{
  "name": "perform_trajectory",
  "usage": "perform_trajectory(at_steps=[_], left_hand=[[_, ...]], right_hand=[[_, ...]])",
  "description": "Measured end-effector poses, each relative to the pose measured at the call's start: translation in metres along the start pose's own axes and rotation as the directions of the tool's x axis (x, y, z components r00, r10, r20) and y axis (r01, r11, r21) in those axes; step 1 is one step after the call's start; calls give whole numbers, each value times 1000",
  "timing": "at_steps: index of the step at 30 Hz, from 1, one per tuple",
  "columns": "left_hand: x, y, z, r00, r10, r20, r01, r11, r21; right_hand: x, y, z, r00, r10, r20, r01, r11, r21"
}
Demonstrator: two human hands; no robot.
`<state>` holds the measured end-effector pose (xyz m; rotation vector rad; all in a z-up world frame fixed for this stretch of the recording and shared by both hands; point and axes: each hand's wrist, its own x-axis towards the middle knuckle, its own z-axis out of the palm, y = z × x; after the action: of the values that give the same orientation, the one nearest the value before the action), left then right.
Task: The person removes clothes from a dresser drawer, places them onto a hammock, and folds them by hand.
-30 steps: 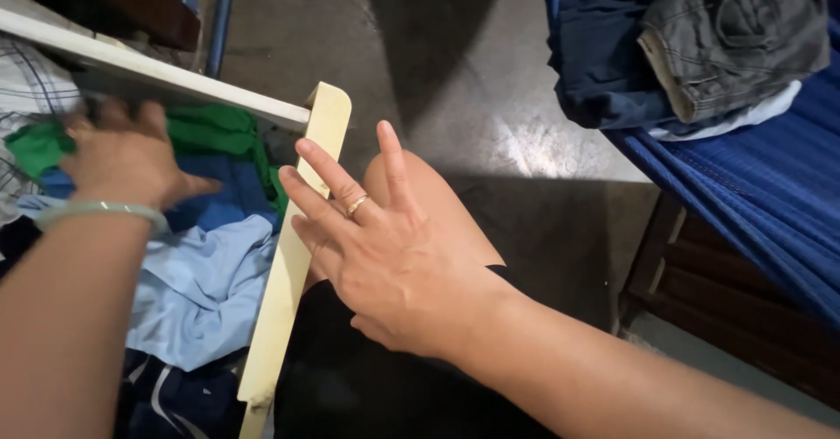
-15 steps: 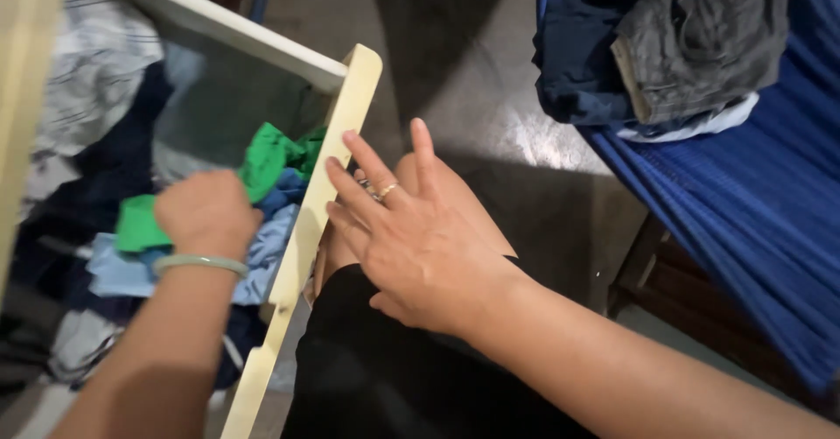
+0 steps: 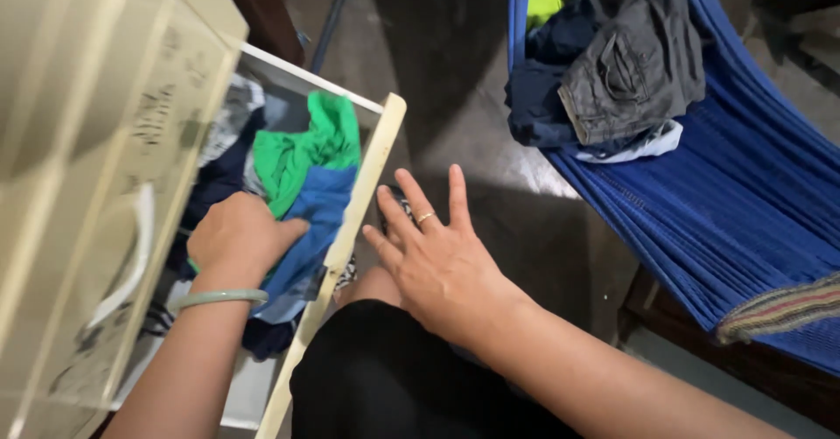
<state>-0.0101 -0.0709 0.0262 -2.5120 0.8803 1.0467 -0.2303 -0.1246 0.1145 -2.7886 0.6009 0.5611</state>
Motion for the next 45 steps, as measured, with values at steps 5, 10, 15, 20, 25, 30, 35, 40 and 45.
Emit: perform_trajectory(at_steps=[5, 10, 15, 20, 25, 30, 35, 40, 45], left_hand=[[-44, 3, -44, 999, 34, -34, -41, 973, -229], [-78, -1, -55, 990, 129, 62, -6, 471, -882], [-95, -22, -56, 921, 233, 313, 247, 275, -929], [-98, -54, -38, 777, 549, 309, 353, 26, -935], [-86, -98, -13, 738, 553, 386, 486, -39, -873], [-75, -114, -10, 687, 607, 400, 521, -27, -853], [-68, -106, -29, 662, 639, 391, 410, 128, -903], [-68, -98, -26, 777, 520, 354, 269, 234, -934], [-67, -71, -12, 821, 513, 248, 161, 208, -965]], right_hand=[[-9, -4, -9, 992, 91, 82, -95, 995, 44], [-17, -6, -9, 964, 264, -28, -241, 914, 328], [-19, -16, -13, 943, 331, 26, -295, 802, 519], [-16, -17, -5, 904, 428, -5, -163, 355, 921], [-20, 2, 5, 885, 362, 292, -171, -330, 928], [-43, 7, 31, 939, -95, 332, -272, -795, 542], [-42, -16, 35, 904, -123, 409, -345, -774, 530], [-47, -29, 25, 904, 5, 427, -276, -756, 593], [-60, -32, 34, 874, 148, 463, -148, -826, 544]])
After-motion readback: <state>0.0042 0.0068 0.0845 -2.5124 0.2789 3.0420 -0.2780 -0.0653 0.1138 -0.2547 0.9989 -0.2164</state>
